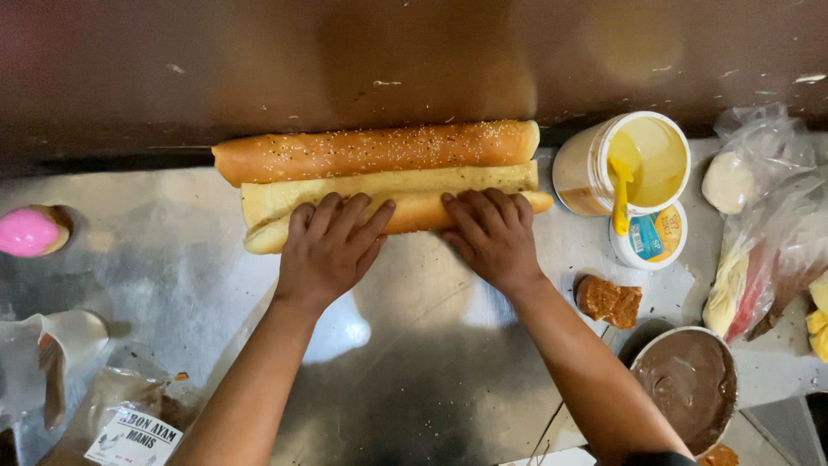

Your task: The person cuts a large sheet of baked dough into strips, applies a yellow spread with a brush, sprinkles a brown topping onto the strips, rolls them into long cylinders, and then cuts the cylinders into individual bread rolls.

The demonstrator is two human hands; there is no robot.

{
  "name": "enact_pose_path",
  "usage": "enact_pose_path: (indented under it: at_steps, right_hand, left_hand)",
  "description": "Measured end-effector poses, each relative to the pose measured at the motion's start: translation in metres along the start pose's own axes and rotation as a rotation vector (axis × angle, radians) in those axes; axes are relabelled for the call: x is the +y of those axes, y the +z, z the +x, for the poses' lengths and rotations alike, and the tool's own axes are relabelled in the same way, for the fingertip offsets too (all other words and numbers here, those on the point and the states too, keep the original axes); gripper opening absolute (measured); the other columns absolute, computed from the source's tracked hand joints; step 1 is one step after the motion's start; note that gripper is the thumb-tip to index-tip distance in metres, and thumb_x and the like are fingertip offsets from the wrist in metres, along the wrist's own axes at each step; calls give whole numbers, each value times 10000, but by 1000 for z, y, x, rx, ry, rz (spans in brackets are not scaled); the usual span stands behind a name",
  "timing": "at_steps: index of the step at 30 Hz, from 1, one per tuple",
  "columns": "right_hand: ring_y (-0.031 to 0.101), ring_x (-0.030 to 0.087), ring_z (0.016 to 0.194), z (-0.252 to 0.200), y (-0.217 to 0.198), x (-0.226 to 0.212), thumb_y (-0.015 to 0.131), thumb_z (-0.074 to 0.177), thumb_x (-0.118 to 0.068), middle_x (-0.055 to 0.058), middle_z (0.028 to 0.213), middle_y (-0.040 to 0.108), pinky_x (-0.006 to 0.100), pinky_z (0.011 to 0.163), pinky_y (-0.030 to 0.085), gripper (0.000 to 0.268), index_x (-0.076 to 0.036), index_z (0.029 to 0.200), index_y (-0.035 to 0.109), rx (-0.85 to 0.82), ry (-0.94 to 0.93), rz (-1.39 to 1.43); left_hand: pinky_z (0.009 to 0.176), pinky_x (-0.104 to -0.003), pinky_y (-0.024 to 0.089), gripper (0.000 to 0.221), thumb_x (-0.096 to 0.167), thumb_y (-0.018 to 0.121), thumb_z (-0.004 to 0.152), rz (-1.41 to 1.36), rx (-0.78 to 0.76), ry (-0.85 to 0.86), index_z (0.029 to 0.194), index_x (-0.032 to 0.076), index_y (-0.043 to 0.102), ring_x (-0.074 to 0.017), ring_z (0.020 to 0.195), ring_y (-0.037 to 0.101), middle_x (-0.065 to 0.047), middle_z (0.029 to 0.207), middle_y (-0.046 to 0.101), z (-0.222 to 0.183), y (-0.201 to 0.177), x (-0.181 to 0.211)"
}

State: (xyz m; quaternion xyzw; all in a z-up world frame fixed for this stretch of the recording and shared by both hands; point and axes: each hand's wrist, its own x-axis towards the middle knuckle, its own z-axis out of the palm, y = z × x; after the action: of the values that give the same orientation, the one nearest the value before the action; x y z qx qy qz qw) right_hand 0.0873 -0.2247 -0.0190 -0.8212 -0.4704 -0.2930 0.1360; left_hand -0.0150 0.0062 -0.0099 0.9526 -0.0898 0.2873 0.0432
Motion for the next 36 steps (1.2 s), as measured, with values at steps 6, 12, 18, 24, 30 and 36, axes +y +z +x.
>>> enact_pose_path:
  at_steps: [6, 12, 18, 24, 30, 36]
  right_hand:
    - [551, 273, 972, 4, 7, 12, 557, 917, -397, 29, 1036, 599, 422, 841, 376, 323, -268, 1206, 622, -148, 89, 133]
    - [566, 275, 963, -8, 17, 34, 532, 942, -367, 46, 1000, 610, 402, 853, 395, 286, -205, 1137, 664, -178, 138, 304]
    - [571, 296, 960, -23, 13, 53, 605, 922, -239, 84, 991, 608, 403, 884, 443, 223, -121, 1096, 679, -108, 158, 411]
    - [528, 326, 1013, 4, 4, 11, 599, 916, -263, 76, 1053, 585, 445, 895, 425, 233, -150, 1112, 659, -62, 96, 285]
    - [531, 267, 1031, 6, 35, -7, 554, 936, -300, 1, 1071, 592, 431, 917, 403, 248, -260, 1168, 635, -47, 87, 215]
    - [446, 329, 1182, -18, 0, 5, 530, 933, -324, 54, 1211, 539, 554, 1050, 226, 386, -241, 1310, 548, -95, 71, 116]
  left_hand:
    - [798, -373, 389, 327, 465, 528, 893, -116, -98, -50, 1171, 309, 601, -227, 1012, 522, 25, 1045, 560, 5, 11, -18]
    - [810, -364, 389, 269, 430, 576, 888, -178, -69, -49, 1090, 263, 640, -211, 1002, 535, 23, 1009, 564, 1, 19, -33]
    - [776, -376, 444, 220, 343, 609, 902, -274, -41, 1, 1035, 169, 630, -241, 938, 569, -23, 952, 570, -7, 24, -52]
    - [749, -397, 436, 221, 271, 509, 946, -91, 101, 37, 1123, 210, 626, -271, 972, 552, -39, 1055, 576, 0, 14, -14]
    - [768, -375, 393, 264, 387, 499, 949, -10, 143, -37, 1146, 257, 617, -237, 996, 520, 11, 1094, 569, 8, 26, 5]
    - [785, -400, 385, 330, 452, 440, 956, 83, 138, -133, 1172, 286, 625, -239, 982, 506, 10, 1100, 567, -18, 1, -11]
